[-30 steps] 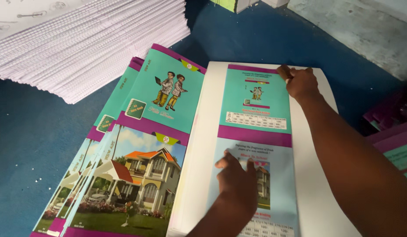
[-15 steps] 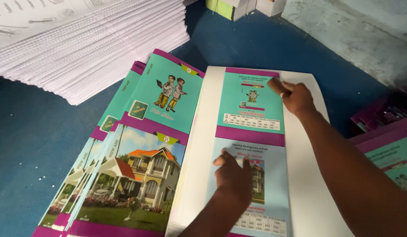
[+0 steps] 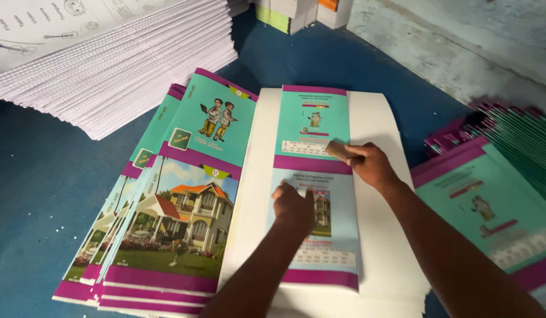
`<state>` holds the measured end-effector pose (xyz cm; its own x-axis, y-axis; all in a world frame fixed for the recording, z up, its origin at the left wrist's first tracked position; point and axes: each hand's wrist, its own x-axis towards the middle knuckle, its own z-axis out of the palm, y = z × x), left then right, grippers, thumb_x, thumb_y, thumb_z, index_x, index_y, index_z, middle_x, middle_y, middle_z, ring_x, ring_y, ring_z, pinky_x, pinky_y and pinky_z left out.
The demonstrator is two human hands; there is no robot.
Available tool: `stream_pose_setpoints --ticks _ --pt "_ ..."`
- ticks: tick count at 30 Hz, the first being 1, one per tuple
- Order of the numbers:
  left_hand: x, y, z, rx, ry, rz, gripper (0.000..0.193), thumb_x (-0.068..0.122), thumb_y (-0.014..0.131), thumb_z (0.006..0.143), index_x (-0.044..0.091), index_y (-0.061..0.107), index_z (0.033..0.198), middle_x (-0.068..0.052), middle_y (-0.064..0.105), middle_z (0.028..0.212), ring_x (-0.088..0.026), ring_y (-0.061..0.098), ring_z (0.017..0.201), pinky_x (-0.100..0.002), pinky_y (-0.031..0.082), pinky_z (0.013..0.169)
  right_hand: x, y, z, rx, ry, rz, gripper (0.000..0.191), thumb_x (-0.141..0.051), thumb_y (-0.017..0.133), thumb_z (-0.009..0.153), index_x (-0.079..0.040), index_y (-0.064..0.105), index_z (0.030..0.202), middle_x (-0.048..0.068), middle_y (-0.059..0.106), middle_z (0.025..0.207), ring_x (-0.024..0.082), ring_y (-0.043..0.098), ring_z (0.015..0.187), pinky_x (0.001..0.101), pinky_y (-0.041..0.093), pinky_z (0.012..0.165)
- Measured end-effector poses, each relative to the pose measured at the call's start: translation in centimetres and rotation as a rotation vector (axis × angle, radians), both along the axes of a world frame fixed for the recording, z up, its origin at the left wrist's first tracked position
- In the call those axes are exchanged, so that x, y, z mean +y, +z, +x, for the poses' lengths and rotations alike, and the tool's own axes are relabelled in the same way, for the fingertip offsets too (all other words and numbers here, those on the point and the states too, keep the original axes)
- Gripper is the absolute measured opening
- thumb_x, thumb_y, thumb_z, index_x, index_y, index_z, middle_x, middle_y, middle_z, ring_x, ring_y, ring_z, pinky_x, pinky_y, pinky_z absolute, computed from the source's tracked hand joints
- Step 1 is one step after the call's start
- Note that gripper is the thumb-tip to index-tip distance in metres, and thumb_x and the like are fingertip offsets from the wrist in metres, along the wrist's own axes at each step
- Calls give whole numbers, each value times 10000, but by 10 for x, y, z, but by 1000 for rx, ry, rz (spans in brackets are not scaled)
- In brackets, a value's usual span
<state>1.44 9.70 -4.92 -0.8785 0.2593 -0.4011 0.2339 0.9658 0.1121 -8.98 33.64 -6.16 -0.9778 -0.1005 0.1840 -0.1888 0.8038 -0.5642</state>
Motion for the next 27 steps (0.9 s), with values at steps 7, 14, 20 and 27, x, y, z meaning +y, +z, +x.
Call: stream_pose_setpoints --ticks 7,14,20,27 --pt "-8 24 -9 -44 47 31 1210 330 997 647 307 280 1621 -399 133 1617 -550 308 1423 -450 494 1061 1 -6 28 4 69 -19 461 -66 768 827 -181 732 1272 143 697 1021 257 705 934 334 554 895" --pt "-14 13 -11 31 135 131 958 330 957 671 285 486 1504 -308 300 1585 -522 364 1419 -477 535 1025 -3 -8 63 16 139 -39 463 -40 779 809 -175 742 1250 124 717 1016 241 714 920 331 562 861" --pt "-27 7 -15 33 157 144 1023 399 963 666 297 419 1527 -228 274 1605 -437 363 1440 -491 560 988 -9 -4 88 -23 214 -80 453 -29 794 780 -166 757 1211 105 725 1027 223 715 949 316 565 869" --pt "-28 -2 -23 63 154 186 1032 451 947 690 325 393 1551 -241 216 1644 -433 313 1480 -506 516 1052 -12 7 114 -58 230 -55 472 -21 763 785 -178 755 1230 94 705 1019 223 708 952 325 570 879"
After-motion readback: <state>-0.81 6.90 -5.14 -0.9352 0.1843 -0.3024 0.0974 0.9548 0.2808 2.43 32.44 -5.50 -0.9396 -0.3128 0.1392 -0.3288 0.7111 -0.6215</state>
